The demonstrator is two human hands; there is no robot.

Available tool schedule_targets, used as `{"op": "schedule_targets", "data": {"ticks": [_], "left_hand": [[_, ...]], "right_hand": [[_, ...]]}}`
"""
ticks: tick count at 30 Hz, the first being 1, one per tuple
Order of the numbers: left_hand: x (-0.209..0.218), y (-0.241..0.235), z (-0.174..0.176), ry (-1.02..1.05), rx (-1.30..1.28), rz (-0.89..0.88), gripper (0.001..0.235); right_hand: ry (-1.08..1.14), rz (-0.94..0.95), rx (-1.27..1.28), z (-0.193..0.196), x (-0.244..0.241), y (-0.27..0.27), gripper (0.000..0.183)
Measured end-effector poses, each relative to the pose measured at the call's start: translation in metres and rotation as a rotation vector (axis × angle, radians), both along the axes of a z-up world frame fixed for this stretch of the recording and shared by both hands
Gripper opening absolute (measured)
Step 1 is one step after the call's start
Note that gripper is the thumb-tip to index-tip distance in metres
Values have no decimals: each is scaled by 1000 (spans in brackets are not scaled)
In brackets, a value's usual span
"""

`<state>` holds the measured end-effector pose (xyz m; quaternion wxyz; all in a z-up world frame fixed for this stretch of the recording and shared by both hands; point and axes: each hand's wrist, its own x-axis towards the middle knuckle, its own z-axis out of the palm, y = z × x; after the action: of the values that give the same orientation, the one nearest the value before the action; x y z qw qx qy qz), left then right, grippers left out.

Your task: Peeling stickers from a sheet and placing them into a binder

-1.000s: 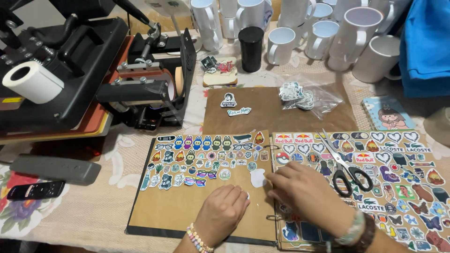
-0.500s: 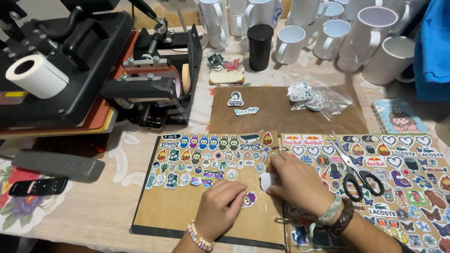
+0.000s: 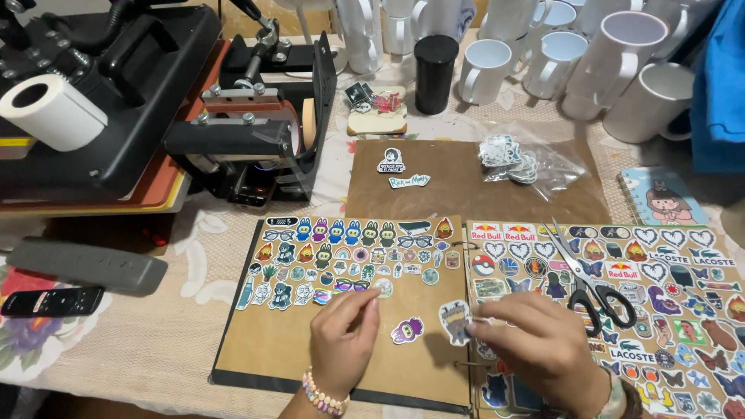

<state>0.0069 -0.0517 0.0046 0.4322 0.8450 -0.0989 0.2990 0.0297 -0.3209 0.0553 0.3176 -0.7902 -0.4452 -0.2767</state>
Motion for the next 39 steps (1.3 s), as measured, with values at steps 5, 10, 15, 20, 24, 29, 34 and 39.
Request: {"op": "schedule_targets", "data": {"ticks": [5, 10, 15, 20, 24, 29, 34, 39], "left_hand": [[-2, 0, -1, -28, -33, 91, 16], [0, -2, 0, -17, 13, 37, 13], [0, -8, 9, -99, 112, -197, 9], [1, -7, 8, -85, 140, -206, 8], [-1, -7, 8, -68, 167, -205, 9], [3, -7, 6, -59, 177, -195, 9], [7, -6, 4, -48, 197, -139, 5], [9, -7, 4, -17, 221, -157, 5]], "right_hand": [[-121, -71, 15, 1, -12, -8, 17], [-124, -131, 29, -10, -14, -12, 15], [173, -506, -392, -54, 10, -37, 39], [330, -613, -303, -34, 8, -63, 35], [253, -830, -226, -13, 1, -98, 36], [324, -1057, -303, -6, -11, -123, 30], [298, -1090, -248, -20, -19, -131, 30], [275, -962, -352, -43, -17, -134, 38]]}}
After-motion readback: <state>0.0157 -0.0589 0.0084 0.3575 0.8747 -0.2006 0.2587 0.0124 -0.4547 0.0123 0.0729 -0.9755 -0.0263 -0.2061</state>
